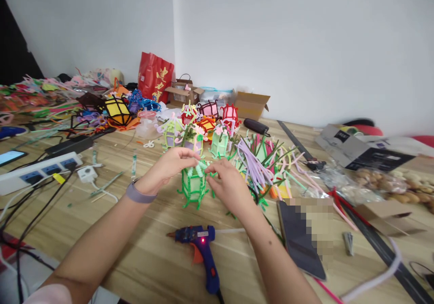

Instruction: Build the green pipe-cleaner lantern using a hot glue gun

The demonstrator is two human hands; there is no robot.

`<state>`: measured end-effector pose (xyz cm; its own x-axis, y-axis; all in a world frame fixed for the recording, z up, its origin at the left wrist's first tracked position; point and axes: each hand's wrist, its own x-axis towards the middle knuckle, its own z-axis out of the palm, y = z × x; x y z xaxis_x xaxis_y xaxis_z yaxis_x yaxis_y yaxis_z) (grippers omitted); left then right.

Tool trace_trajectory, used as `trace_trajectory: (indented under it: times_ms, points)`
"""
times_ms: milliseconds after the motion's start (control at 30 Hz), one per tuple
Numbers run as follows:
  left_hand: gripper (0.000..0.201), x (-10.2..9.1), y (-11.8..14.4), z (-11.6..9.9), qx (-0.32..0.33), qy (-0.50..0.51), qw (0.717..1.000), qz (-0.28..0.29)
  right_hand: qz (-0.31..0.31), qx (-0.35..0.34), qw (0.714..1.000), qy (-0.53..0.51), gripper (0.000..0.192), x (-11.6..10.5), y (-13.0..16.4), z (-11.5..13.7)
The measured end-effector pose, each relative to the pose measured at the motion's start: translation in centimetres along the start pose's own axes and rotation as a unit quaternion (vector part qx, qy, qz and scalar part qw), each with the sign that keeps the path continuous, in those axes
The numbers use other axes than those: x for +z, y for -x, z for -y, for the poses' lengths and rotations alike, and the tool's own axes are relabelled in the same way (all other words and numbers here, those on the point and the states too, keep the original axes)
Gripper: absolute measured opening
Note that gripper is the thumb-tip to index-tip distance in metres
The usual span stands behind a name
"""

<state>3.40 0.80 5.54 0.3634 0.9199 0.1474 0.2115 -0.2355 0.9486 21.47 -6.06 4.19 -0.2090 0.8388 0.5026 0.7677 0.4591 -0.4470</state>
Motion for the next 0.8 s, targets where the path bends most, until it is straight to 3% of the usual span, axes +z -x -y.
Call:
trace_trajectory:
  times_ms: [300, 433, 633, 800]
  points:
    - [0.022, 0.0, 0.1, -0.2, -0.004, 0.003, 1.000, 0.002, 0.001, 0.006, 0.999, 0.044, 0.011, 0.1, -0.2, 0.7]
    - [0.023, 0.0, 0.0, 0.0, 0.001, 0.002, 1.000, 0.002, -0.038, 0.021, 0.999, 0.026, 0.010, -1.5, -0.3, 0.5]
    - [0.023, -0.1, -0.2, 0.3, -0.005, 0.004, 1.000, 0.005, -0.074, 0.098, 0.992, -0.037, 0.019, -3.6, -0.1, -0.9]
    - [0.020, -0.1, -0.1, -0.1, -0.015, 0.014, 1.000, 0.003, -0.205, 0.152, 0.963, -0.090, 0.030, -3.9, 0.4, -0.8]
